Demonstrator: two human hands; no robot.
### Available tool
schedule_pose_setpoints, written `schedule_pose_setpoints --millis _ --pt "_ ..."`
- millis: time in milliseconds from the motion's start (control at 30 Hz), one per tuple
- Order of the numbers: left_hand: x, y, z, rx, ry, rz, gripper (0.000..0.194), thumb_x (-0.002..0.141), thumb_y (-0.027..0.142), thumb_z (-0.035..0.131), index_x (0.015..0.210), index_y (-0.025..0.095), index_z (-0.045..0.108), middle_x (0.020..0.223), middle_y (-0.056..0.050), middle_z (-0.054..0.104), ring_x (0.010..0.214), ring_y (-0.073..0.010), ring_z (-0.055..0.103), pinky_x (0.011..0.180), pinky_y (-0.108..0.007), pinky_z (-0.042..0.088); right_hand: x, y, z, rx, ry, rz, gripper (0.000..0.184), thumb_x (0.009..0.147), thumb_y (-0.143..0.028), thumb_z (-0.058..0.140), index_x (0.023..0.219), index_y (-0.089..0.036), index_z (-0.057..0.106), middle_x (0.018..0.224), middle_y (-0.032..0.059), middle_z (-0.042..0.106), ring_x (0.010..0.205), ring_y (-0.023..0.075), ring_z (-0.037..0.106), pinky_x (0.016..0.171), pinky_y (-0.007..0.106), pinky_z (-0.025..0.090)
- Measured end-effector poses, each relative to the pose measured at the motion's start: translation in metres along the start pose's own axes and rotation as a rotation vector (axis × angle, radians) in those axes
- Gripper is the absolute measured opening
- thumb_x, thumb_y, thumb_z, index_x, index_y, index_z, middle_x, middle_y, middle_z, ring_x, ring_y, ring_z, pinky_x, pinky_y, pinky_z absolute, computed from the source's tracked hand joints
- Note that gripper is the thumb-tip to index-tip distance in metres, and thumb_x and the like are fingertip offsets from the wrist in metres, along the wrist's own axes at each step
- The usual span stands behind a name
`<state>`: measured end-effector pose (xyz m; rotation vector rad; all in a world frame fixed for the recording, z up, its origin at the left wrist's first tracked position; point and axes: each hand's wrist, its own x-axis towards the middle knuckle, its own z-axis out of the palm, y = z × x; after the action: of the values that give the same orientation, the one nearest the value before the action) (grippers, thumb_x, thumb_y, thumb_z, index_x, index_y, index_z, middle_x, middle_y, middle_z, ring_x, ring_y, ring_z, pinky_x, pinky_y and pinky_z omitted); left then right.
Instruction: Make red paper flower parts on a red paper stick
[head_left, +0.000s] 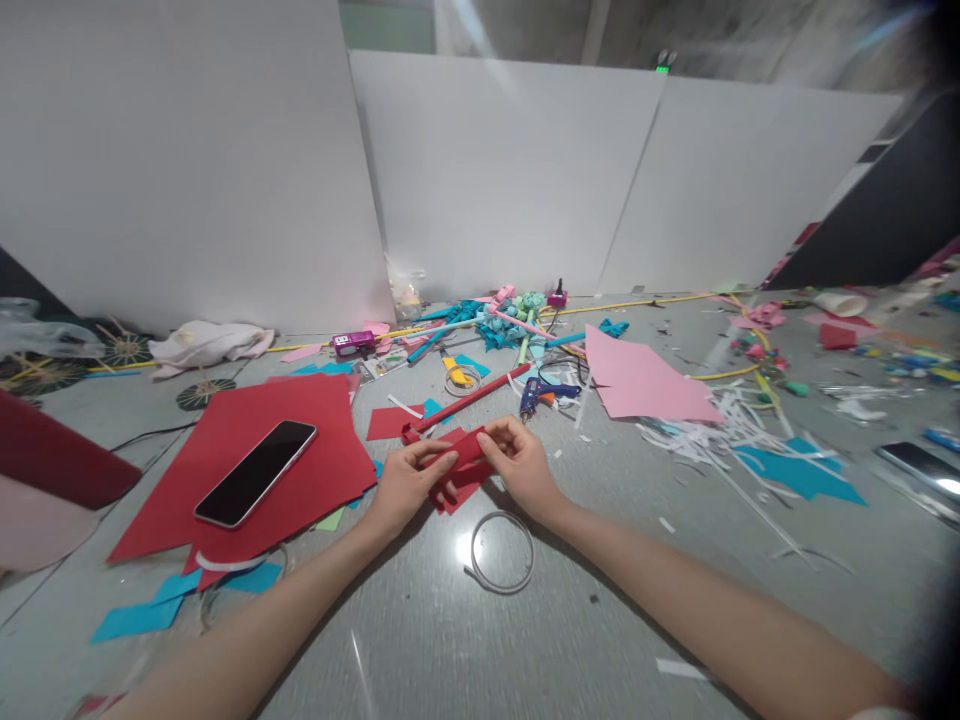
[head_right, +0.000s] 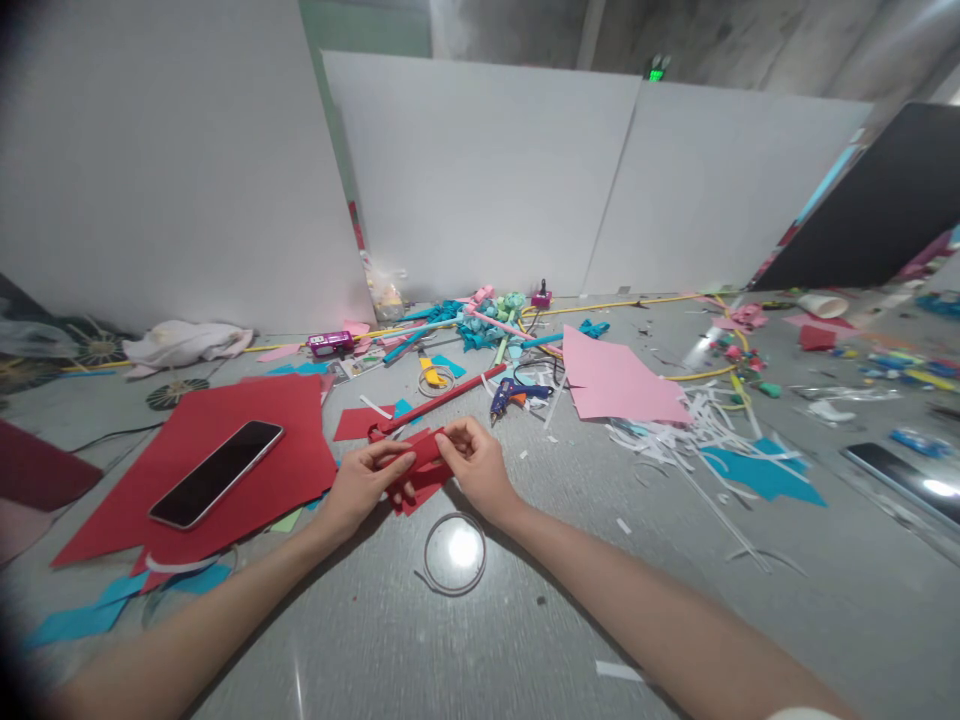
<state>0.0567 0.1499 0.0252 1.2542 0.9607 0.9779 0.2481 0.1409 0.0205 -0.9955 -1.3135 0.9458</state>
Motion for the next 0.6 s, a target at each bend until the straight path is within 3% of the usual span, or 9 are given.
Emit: schedule_pose_setpoints --millis 400,600 --pt "0.0014 -0.0039 -0.0004 -0.004 -0.012 0.008 0.054 0.08 0.057 0.081 0.106 0.012 0.065 0.058 -0.006 0.072 0.043 -0.0208 0.067 0.041 -0.027 0.052 0.0008 0.0012 0.0001 0.026 0.025 -0.02 0.031 0.091 -0.048 0.073 0.094 -0.022 0.054 0.077 -0.0026 0.062 0.067 0.0139 0.06 0.062 0.026 0.048" --pt "0.001 -0.0039 -0.0006 0.001 -0.015 -0.002 0.053 0.08 0.056 0.081 0.105 0.012 0.067 0.061 -0.006 0.073 0.044 -0.0197 0.066 0.042 -0.026 0.052 0.0005 0.0004 0.0006 0.104 -0.004 0.008 0.034 0.091 -0.048 0.072 0.098 -0.025 0.048 0.081 -0.0009 0.068 0.072 0.017 0.066 0.066 0.028 0.052"
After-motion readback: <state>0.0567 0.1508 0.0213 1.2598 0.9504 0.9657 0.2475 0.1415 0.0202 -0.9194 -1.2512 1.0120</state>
